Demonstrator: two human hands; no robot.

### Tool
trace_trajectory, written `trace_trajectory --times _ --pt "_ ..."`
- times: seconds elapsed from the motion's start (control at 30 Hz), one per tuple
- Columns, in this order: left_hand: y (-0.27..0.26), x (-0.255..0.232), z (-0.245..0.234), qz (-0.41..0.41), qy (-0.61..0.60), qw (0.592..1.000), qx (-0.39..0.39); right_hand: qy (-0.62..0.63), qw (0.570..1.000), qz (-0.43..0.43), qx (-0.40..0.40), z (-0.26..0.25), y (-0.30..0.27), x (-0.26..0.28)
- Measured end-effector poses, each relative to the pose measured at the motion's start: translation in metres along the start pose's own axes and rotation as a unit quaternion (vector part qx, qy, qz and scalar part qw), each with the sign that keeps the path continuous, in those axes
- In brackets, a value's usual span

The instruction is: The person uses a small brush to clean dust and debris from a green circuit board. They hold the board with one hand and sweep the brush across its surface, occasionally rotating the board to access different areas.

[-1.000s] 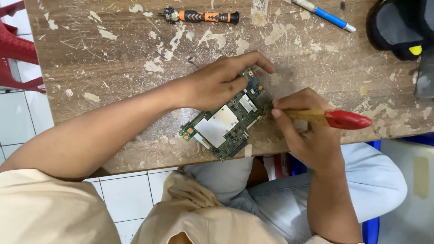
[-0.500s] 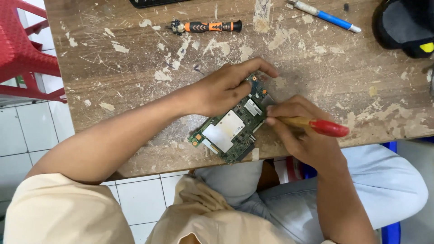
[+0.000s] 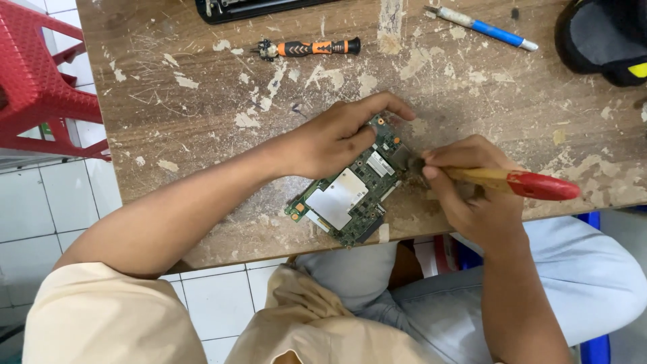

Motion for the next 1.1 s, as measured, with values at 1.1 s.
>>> trace_trajectory --times 1.1 --pt "0.007 0.003 0.01 0.1 0.044 0.994 -0.013 -0.03 0.999 0.018 -0.033 -0.001 0.0 -0.014"
Point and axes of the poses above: each hand's wrist, its own y-axis towards the middle knuckle, its own z-axis out of the palm, x = y × z, the point moved 4 cm from there along y, towards the middle knuckle, and after that the axes turned 10 degrees about -z, right-handed, at the moved point
